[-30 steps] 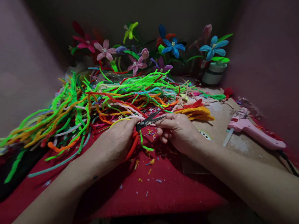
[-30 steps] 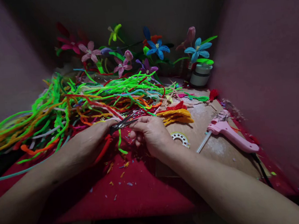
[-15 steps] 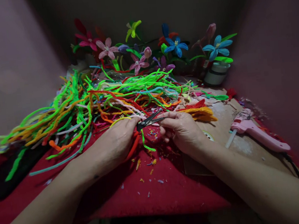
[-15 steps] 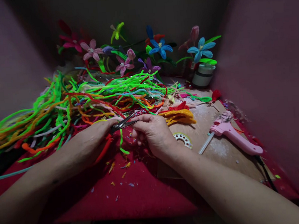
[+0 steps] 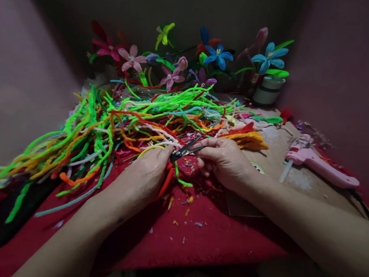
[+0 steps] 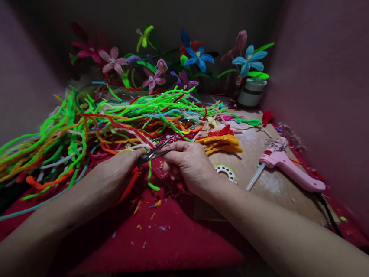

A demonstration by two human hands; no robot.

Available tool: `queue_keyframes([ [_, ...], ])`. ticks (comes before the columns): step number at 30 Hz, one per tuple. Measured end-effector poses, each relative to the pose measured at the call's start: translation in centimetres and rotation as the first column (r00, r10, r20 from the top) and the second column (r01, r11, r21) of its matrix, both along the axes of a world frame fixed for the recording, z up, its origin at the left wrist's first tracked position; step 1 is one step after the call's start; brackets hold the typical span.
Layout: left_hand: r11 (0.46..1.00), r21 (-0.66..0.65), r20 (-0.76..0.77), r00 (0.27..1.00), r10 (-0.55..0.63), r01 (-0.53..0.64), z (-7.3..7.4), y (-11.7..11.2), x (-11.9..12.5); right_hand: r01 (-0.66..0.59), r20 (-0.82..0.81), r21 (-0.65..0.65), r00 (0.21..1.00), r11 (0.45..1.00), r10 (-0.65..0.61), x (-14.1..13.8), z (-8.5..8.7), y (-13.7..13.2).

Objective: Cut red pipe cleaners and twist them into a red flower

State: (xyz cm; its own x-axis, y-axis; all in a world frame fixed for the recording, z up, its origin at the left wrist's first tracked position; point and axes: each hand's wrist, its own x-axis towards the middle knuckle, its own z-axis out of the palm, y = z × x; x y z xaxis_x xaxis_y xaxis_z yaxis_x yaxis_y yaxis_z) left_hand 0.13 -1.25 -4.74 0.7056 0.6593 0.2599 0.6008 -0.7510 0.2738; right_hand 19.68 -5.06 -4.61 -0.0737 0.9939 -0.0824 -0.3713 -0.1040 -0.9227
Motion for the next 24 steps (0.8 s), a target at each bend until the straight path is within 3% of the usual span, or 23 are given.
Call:
queue_keyframes([
  [11,1.000,0.008,-0.022,0.999,-0.030,0.030,-1.4,0.8,-0.2,-0.007,-0.070,-0.085,0.998,0.996,0.001,-0.2,0.5,0.0],
  [19,0.995,0.091,-0.069,0.997,0.038,-0.032,-0.1,-0.7,0.1,-0.027,-0.099,-0.071,0.995,0.997,0.020,-0.2,0.5,-0.1],
  [24,0.995,-0.039,0.070,0.993,0.097,-0.095,1.3,-1.1,0.1,-0.013,-0.095,-0.138,0.996,0.990,0.000,-0.3,0.2,0.0],
])
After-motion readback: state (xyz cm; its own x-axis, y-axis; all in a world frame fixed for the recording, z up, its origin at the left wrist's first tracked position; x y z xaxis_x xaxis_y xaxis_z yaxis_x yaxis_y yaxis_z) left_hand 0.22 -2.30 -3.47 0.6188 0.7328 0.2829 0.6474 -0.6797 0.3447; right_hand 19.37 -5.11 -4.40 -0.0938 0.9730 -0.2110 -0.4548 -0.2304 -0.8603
